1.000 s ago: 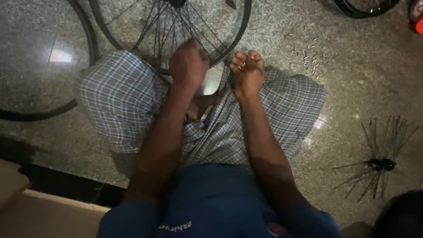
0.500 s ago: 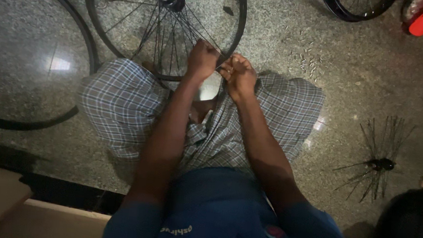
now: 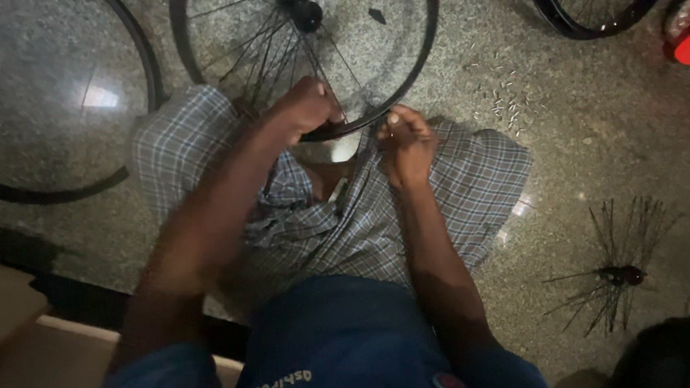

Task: The person sits on the floor and laces a bicycle wheel by inserting spokes into the rim and hub. They use their hands to thread the spoke ends through the rim holes and then secure them with nipples, repeating this process for multiple spokes around the wheel.

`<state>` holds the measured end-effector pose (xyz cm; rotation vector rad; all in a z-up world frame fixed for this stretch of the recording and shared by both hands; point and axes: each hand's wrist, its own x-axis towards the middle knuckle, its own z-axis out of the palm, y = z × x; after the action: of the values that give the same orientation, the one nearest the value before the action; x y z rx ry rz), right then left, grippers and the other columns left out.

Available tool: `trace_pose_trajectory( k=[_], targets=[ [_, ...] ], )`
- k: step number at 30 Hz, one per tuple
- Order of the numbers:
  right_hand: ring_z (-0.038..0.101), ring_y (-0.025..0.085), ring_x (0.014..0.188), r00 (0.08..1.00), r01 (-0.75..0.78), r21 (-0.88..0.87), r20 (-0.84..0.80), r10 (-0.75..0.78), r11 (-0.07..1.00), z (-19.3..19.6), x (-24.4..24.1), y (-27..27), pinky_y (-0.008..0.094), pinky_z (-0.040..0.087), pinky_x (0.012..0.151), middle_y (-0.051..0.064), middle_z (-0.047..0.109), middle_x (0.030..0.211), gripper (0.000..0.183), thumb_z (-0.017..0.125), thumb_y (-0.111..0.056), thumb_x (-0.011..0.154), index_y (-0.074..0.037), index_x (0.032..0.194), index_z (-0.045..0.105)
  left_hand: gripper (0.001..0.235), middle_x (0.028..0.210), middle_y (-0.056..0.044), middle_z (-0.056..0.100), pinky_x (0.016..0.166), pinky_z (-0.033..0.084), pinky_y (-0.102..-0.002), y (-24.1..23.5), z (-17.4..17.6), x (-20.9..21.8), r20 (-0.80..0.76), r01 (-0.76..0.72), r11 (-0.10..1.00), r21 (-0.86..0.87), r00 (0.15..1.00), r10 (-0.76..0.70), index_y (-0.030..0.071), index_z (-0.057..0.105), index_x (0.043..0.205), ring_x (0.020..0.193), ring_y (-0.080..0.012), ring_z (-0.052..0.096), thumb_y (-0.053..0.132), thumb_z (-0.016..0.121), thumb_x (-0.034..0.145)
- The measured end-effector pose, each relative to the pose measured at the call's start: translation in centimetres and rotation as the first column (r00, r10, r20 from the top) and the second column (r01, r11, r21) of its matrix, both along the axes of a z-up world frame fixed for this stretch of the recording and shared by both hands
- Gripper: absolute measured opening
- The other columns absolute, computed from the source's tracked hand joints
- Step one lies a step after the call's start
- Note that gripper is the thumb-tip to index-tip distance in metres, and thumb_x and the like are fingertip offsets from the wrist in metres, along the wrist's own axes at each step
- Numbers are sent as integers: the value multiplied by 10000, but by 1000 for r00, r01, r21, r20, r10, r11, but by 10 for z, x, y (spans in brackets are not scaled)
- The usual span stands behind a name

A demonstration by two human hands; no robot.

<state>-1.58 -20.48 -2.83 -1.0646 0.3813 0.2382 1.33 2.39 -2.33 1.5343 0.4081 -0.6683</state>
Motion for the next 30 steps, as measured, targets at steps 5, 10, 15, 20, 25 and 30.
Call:
trace_pose_trajectory(
  k=[5, 10, 15, 20, 25, 30],
  targets=[
    [657, 175, 801, 996, 83, 71, -41, -80, 994, -3, 9, -3, 308, 565, 699, 89, 687, 941, 129, 669, 15, 983, 16, 1113, 665, 148, 830, -109, 744, 685, 587, -365, -6, 22, 5, 27, -72, 992, -100, 997, 76, 47, 595, 829, 759, -195, 733, -17, 727, 809],
    [664, 179, 709, 1000, 10, -23, 26, -10, 1000, 5, -7, 5, 280, 549, 656, 103, 702, 892, 159, 575, 14, 984, 33, 1084, 697, 220, 825, -102, 641, 576, 576, -400, -27, 11, 17, -26, -289, 893, -345, 954, 299, 65, 513, 921, 727, -228, 683, -25, 701, 853],
    [636, 146, 703, 993, 50, -169, 109, -32, 984, 0, -10, 22, 260, 509, 641, 84, 712, 896, 128, 610, 69, 953, 5, 1030, 689, 203, 793, -150, 691, 560, 588, -399, -31, -14, 19, -23, -300, 847, -438, 946, 323, 27, 542, 896, 671, -245, 703, -56, 703, 807],
    [613, 77, 835, 962, 151, -372, 267, -50, 916, -22, -9, 25, 226, 512, 774, 7, 682, 926, 166, 739, 90, 900, -27, 1000, 676, 134, 750, -154, 667, 502, 534, -409, -37, -29, 17, -4, -243, 919, -311, 967, 254, -40, 587, 878, 617, -240, 653, -65, 697, 804],
    [586, 64, 818, 956, 215, -425, 277, -100, 879, -40, -16, 29, 221, 491, 765, -6, 675, 913, 143, 748, 65, 910, -29, 988, 675, 244, 734, -139, 683, 474, 561, -372, -46, -26, 19, 82, -309, 920, -239, 938, 337, 17, 514, 935, 605, -217, 693, -43, 694, 782],
    [596, 77, 851, 955, 179, -440, 294, -47, 880, -42, -22, 30, 226, 499, 800, 3, 663, 928, 122, 695, 71, 947, -29, 1007, 659, 275, 690, -181, 636, 388, 503, -400, -44, -2, 22, 9, -285, 935, -209, 956, 294, 13, 483, 935, 505, -259, 666, -67, 679, 760]
  ],
)
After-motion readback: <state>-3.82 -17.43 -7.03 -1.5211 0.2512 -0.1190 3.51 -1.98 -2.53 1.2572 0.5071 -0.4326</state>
